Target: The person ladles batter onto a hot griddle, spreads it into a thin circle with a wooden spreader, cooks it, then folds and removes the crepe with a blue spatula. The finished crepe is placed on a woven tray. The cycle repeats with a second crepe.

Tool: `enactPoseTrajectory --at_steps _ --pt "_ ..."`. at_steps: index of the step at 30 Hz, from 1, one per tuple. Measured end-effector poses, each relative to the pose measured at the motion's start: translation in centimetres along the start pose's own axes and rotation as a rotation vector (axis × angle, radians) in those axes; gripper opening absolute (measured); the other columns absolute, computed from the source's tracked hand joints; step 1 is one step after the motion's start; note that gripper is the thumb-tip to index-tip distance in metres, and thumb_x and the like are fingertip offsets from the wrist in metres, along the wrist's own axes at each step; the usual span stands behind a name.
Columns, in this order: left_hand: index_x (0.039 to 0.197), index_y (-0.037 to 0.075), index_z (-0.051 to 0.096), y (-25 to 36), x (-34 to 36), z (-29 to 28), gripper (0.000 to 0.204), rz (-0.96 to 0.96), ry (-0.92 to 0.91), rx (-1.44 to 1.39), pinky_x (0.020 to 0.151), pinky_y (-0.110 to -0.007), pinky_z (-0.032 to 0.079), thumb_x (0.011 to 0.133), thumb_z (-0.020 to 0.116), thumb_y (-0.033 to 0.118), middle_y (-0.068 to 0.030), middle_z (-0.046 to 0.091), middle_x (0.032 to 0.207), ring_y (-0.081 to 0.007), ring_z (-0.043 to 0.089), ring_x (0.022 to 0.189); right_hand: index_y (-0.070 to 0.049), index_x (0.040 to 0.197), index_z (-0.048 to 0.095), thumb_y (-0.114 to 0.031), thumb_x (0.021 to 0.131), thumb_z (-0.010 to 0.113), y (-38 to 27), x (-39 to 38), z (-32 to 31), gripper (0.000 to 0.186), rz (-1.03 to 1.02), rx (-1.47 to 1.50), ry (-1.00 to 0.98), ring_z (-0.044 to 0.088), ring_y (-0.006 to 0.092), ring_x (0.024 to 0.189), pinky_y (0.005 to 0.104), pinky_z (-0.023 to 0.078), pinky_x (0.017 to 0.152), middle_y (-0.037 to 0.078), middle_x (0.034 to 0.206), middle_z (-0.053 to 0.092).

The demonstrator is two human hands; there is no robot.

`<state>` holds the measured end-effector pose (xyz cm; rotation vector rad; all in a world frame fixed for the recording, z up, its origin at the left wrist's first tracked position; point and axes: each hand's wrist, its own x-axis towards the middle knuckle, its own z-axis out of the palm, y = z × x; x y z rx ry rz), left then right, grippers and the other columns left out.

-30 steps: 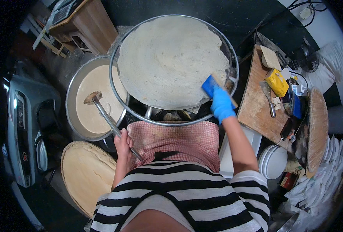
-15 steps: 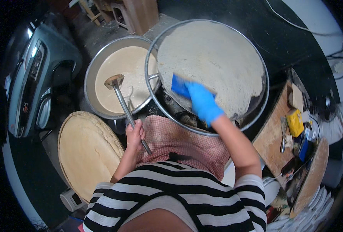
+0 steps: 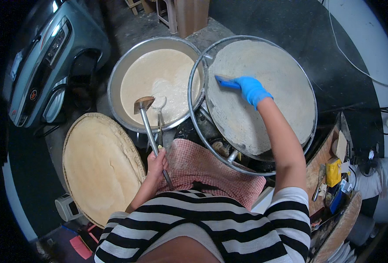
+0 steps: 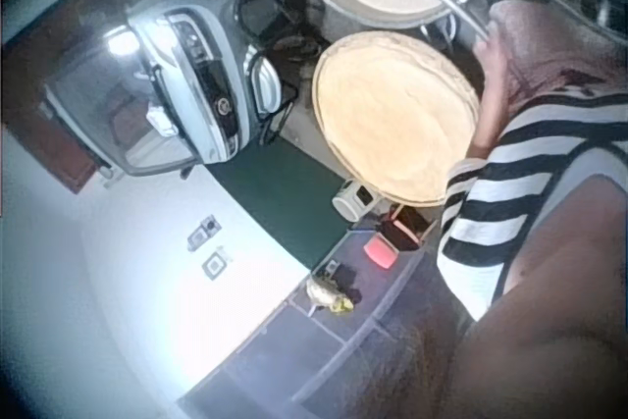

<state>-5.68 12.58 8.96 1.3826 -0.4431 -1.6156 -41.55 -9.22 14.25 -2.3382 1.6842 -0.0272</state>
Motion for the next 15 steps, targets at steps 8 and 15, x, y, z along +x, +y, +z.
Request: enactPoseTrajectory --at_steps 8,15 --pt "0.077 0.011 0.046 -0.4 0.1 0.2 0.017 0.008 -0.064 0.029 0.035 -0.021 0.027 0.089 0.054 0.019 0.0035 0.036 0.048 -0.0065 0.031 0.036 -0.015 0.11 0.06 -0.012 0.084 0.047 -2.2 -8.2 2.7 0.03 -0.146 0.0 0.003 0.06 0.0316 0.09 0.0381 0.048 0.079 0.014 0.103 0.061" --pt "0.075 0.009 0.046 -1.1 -1.0 0.5 0.02 0.06 -0.06 0.05 0.034 -0.022 0.028 0.088 0.056 0.019 0.0035 0.036 0.047 -0.0063 0.031 0.036 -0.013 0.112 0.058 -0.014 0.085 0.046 -3.4 -14.0 3.4 0.03 -0.169 0.048 0.011 0.059 0.0297 0.093 0.0367 0.046 0.084 0.012 0.109 0.06"
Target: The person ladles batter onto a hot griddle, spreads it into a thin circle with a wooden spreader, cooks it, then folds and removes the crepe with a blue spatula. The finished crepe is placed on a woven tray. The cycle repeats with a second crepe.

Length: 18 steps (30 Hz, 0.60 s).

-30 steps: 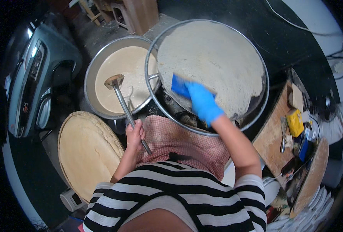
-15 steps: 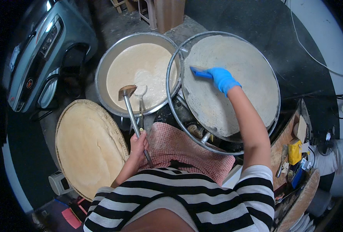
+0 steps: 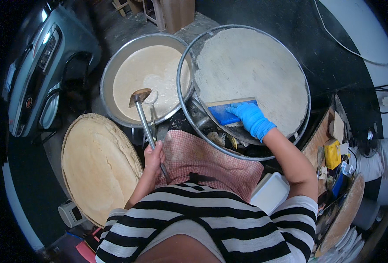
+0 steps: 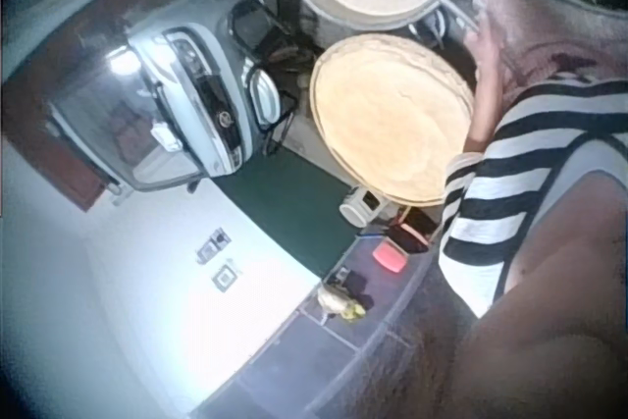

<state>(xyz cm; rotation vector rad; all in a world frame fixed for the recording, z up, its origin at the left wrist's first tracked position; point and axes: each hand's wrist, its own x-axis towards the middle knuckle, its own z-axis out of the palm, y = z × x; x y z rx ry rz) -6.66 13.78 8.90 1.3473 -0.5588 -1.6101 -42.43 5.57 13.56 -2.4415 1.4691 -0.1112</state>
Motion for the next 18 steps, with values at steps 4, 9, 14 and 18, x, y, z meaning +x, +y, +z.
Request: enactPoseTrajectory --at_steps 4,9,14,18 --pt "0.075 0.01 0.045 0.0 -0.2 0.1 0.019 -0.023 -0.009 -0.018 0.035 -0.023 0.027 0.089 0.055 0.019 0.0041 0.035 0.048 -0.0063 0.03 0.036 -0.013 0.111 0.058 -0.011 0.082 0.049 -1.1 -3.0 1.2 0.031 -0.026 -0.092 0.051 0.058 0.0303 0.096 0.0368 0.046 0.084 0.012 0.115 0.056" --pt "0.074 0.011 0.045 0.1 -0.3 0.6 0.021 -0.033 -0.014 0.041 0.034 -0.022 0.026 0.09 0.053 0.022 0.0039 0.032 0.046 -0.0072 0.028 0.035 -0.009 0.113 0.054 -0.006 0.078 0.048 -5.3 -6.4 2.4 0.036 0.051 -0.215 0.099 0.057 0.0317 0.094 0.0397 0.046 0.08 0.015 0.114 0.054" --pt "0.074 0.01 0.046 0.0 -0.5 1.0 0.021 -0.03 -0.036 0.066 0.034 -0.022 0.026 0.09 0.053 0.022 0.0042 0.033 0.047 -0.0067 0.029 0.036 -0.01 0.117 0.052 -0.001 0.069 0.055 -7.2 -9.0 1.8 0.049 0.349 -0.104 0.043 0.055 0.0353 0.097 0.0415 0.043 0.085 0.018 0.116 0.053" --pt "0.076 0.01 0.047 0.0 -0.4 1.2 0.02 -0.053 -0.036 0.088 0.034 -0.022 0.027 0.09 0.053 0.022 0.0042 0.033 0.047 -0.0065 0.029 0.036 -0.006 0.117 0.05 0.004 0.064 0.055 -5.8 -7.8 2.1 0.054 0.499 -0.081 0.271 0.052 0.0371 0.099 0.0421 0.043 0.084 0.021 0.115 0.052"
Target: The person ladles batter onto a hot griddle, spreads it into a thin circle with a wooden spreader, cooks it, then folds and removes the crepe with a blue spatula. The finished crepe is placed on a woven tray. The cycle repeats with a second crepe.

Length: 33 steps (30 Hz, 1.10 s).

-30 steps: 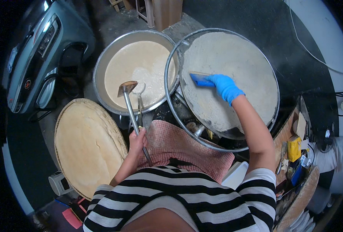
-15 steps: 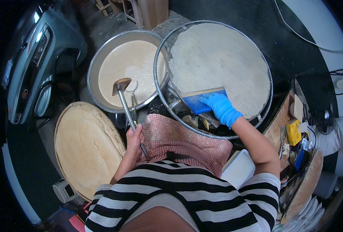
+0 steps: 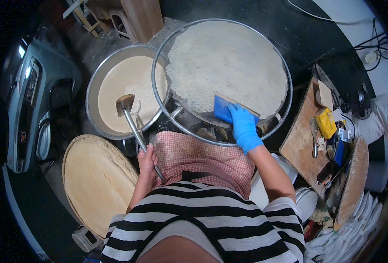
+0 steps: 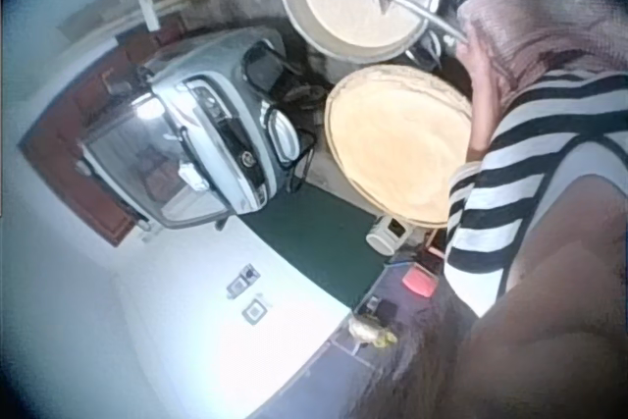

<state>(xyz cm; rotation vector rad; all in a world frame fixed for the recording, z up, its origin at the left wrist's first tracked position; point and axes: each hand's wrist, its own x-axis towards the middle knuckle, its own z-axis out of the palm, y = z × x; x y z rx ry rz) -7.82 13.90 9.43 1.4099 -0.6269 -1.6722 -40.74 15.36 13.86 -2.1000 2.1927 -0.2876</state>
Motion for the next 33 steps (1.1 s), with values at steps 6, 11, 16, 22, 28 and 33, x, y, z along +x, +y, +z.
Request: enactPoseTrajectory --at_steps 6,11,16,22,28,33 --pt "0.078 0.009 0.046 -0.1 0.0 0.3 0.017 -0.006 -0.06 -0.031 0.033 -0.022 0.027 0.089 0.055 0.018 0.0038 0.036 0.048 -0.006 0.031 0.037 -0.002 0.113 0.043 0.004 0.065 0.054 -5.9 0.6 4.8 0.05 0.044 -0.113 -0.153 0.055 0.0347 0.09 0.04 0.047 0.075 0.022 0.104 0.051" --pt "0.078 0.008 0.046 0.0 0.0 0.3 0.017 0.01 -0.076 -0.026 0.033 -0.022 0.027 0.089 0.054 0.017 0.0036 0.036 0.049 -0.0057 0.03 0.037 -0.004 0.112 0.049 0.004 0.067 0.054 -5.4 0.0 2.4 0.046 0.03 0.06 -0.236 0.055 0.0368 0.093 0.0409 0.047 0.077 0.021 0.102 0.055" --pt "0.076 0.009 0.046 0.1 -0.4 0.1 0.019 0.003 -0.061 0.006 0.034 -0.022 0.027 0.09 0.053 0.021 0.004 0.034 0.048 -0.0067 0.03 0.036 -0.003 0.103 0.056 0.002 0.066 0.057 -1.8 4.6 -0.5 0.038 0.236 0.185 -0.151 0.055 0.0385 0.095 0.0428 0.045 0.081 0.023 0.1 0.058" --pt "0.075 0.011 0.045 0.3 -0.5 0.8 0.021 0.013 -0.073 0.026 0.034 -0.022 0.027 0.09 0.053 0.022 0.0046 0.032 0.047 -0.0068 0.029 0.036 -0.001 0.1 0.055 -0.003 0.065 0.062 -6.7 4.2 1.3 0.035 -0.017 0.171 -0.299 0.056 0.0382 0.09 0.0435 0.046 0.078 0.022 0.096 0.059" --pt "0.075 0.008 0.048 0.6 -0.6 0.5 0.019 0.051 -0.082 -0.011 0.034 -0.022 0.028 0.09 0.053 0.018 0.0037 0.036 0.049 -0.0059 0.031 0.037 -0.001 0.092 0.057 -0.003 0.074 0.055 -0.5 3.3 0.6 0.019 0.099 0.191 -0.03 0.057 0.0377 0.085 0.0424 0.047 0.074 0.022 0.09 0.059" --pt "0.077 0.009 0.048 0.3 -0.3 0.5 0.018 0.028 -0.091 0.015 0.034 -0.021 0.027 0.09 0.053 0.02 0.0042 0.035 0.048 -0.0059 0.03 0.037 -0.001 0.109 0.05 0.002 0.067 0.056 2.1 3.4 2.6 0.043 0.166 0.009 -0.009 0.052 0.0374 0.097 0.0405 0.043 0.085 0.022 0.106 0.053"
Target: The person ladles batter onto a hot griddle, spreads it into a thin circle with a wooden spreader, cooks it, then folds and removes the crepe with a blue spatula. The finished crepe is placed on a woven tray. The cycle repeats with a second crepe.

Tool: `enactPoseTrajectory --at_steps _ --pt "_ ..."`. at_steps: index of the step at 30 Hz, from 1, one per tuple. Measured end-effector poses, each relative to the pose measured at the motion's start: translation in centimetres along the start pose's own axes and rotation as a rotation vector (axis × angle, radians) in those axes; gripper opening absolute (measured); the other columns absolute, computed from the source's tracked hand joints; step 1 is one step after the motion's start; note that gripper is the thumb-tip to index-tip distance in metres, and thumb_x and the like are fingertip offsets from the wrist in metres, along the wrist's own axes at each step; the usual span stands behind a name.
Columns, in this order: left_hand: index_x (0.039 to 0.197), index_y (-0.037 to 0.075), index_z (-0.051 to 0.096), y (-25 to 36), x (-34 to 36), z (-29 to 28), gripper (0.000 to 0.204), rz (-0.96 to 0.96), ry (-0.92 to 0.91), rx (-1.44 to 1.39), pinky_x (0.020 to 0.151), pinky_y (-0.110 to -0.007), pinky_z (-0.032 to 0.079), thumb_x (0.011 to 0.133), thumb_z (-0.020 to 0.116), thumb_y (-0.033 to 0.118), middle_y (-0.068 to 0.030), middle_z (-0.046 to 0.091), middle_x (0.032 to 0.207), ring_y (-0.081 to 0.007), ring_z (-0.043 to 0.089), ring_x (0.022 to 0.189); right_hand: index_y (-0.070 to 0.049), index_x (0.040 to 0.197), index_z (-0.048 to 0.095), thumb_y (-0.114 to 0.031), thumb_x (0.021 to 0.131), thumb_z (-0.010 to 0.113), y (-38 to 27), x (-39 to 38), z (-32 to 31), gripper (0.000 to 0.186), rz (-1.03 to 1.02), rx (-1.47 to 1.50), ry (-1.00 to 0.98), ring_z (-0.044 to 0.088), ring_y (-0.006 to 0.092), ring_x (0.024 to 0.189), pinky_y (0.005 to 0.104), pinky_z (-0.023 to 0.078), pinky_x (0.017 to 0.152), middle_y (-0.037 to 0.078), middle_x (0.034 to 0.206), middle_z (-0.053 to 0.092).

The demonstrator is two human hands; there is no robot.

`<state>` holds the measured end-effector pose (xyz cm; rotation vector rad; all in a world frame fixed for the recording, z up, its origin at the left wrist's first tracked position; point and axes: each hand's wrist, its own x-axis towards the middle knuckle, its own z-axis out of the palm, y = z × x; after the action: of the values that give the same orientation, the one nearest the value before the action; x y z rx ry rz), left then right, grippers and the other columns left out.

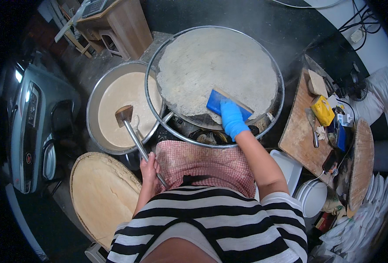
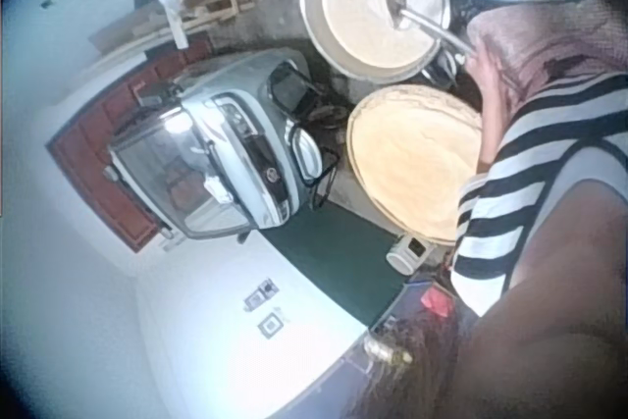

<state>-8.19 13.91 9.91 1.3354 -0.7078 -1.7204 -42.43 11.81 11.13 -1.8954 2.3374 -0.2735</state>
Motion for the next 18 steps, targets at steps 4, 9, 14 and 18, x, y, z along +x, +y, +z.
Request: enactPoseTrajectory --at_steps 4,9,14,18 --pt "0.079 0.009 0.046 -0.1 0.1 0.4 0.017 -0.031 -0.006 0.014 0.033 -0.021 0.027 0.09 0.053 0.02 0.0043 0.034 0.049 -0.0058 0.029 0.036 -0.002 0.12 0.046 0.003 0.066 0.058 -0.4 -1.3 -0.1 0.055 -0.039 0.055 -0.144 0.05 0.0369 0.104 0.0401 0.04 0.092 0.023 0.115 0.05" --pt "0.076 0.009 0.048 0.4 0.0 1.0 0.021 0.007 -0.027 0.043 0.033 -0.021 0.025 0.09 0.054 0.024 0.0044 0.032 0.047 -0.0059 0.028 0.036 -0.002 0.107 0.054 0.004 0.068 0.054 0.8 1.0 -2.5 0.04 0.172 0.159 -0.002 0.054 0.0378 0.097 0.0416 0.044 0.085 0.022 0.104 0.056" --pt "0.072 0.01 0.043 0.5 -0.2 1.5 0.024 -0.007 -0.015 0.05 0.033 -0.022 0.024 0.089 0.054 0.023 0.0034 0.033 0.046 -0.0067 0.029 0.035 -0.003 0.11 0.053 -0.001 0.068 0.058 -1.7 -0.4 -1.6 0.043 -0.063 0.173 -0.234 0.053 0.0381 0.099 0.0414 0.043 0.087 0.022 0.106 0.055" --pt "0.073 0.01 0.043 0.4 -0.1 1.6 0.024 0.009 -0.03 0.075 0.033 -0.022 0.025 0.09 0.054 0.023 0.0032 0.033 0.046 -0.0069 0.029 0.035 -0.003 0.115 0.05 0.003 0.068 0.056 0.4 -4.1 -2.5 0.049 -0.064 0.261 -0.067 0.051 0.0386 0.102 0.0411 0.041 0.089 0.022 0.108 0.054"
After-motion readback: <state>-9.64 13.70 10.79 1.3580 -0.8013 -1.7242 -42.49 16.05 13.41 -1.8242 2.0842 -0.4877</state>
